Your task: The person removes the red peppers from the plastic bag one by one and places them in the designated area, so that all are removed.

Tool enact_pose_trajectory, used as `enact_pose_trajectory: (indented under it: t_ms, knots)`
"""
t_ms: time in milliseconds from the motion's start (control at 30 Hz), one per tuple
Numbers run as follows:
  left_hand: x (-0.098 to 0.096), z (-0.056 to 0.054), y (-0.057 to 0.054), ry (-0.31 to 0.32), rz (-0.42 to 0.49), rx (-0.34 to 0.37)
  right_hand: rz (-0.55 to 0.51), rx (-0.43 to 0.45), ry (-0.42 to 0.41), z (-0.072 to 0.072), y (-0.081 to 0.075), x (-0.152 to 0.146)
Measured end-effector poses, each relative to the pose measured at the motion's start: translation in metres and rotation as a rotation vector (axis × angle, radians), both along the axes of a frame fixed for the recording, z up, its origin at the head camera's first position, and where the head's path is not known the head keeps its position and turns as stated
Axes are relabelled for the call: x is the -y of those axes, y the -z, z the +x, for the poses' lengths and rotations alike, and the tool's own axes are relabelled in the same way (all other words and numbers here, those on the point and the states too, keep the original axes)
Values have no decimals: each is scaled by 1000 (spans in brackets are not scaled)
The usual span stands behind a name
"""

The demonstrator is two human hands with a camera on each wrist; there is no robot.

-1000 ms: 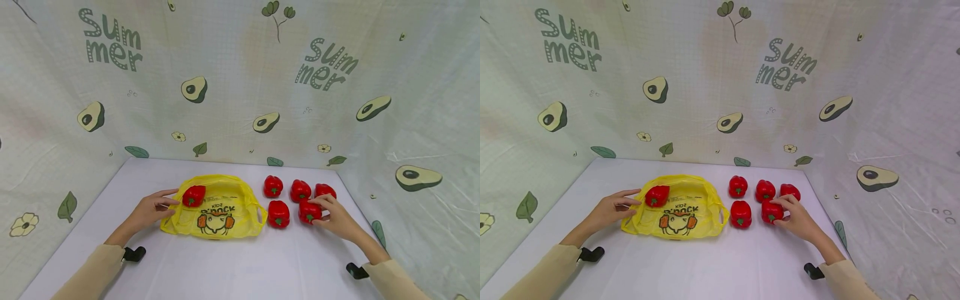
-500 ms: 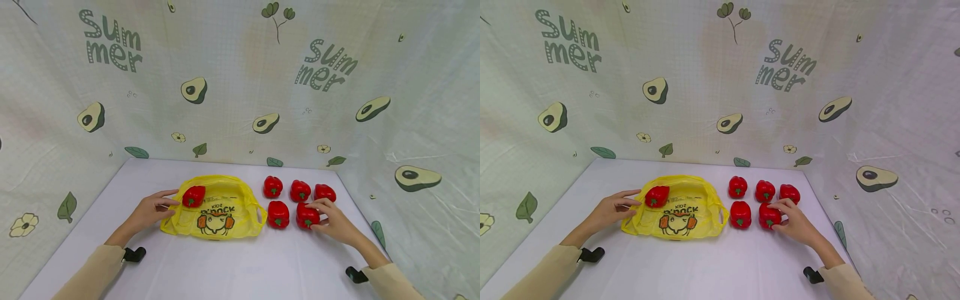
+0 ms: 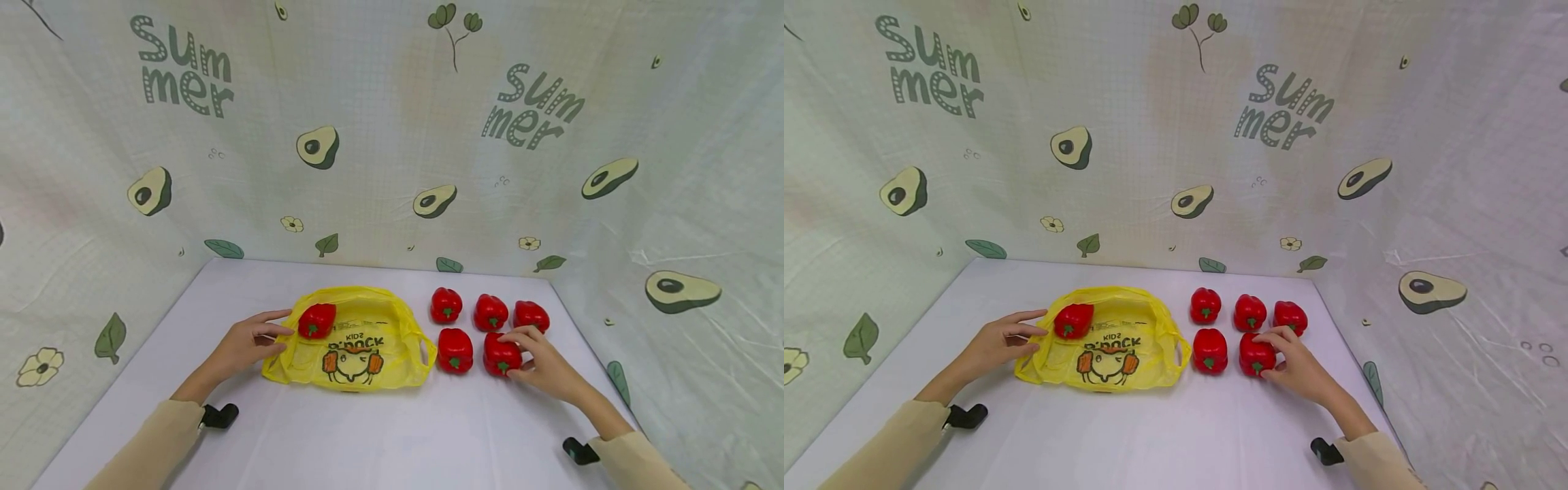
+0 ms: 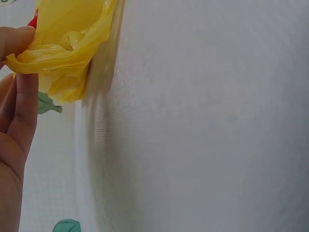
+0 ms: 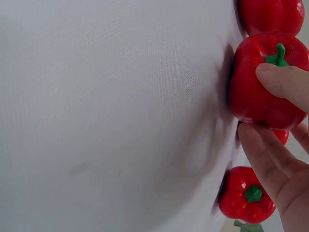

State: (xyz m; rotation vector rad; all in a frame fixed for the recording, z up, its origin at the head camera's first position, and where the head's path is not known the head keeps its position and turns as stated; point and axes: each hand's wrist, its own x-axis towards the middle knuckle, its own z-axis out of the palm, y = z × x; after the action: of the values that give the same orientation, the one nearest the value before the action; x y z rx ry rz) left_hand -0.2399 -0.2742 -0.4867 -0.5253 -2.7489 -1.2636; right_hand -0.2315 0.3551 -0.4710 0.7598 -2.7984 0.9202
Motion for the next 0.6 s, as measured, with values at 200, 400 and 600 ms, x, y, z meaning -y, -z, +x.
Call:
enact_pose_trajectory:
  t_ms: [200, 400, 600]
  knots:
    - [-2, 1, -2, 0, -7, -2, 10, 45, 3, 1, -3, -2]
    - [-2, 1, -2, -5, -8, 9, 15, 72, 0, 1, -14, -3]
    - [-1, 0, -1, -5, -15, 7, 61, -21, -18, -1, -28, 3]
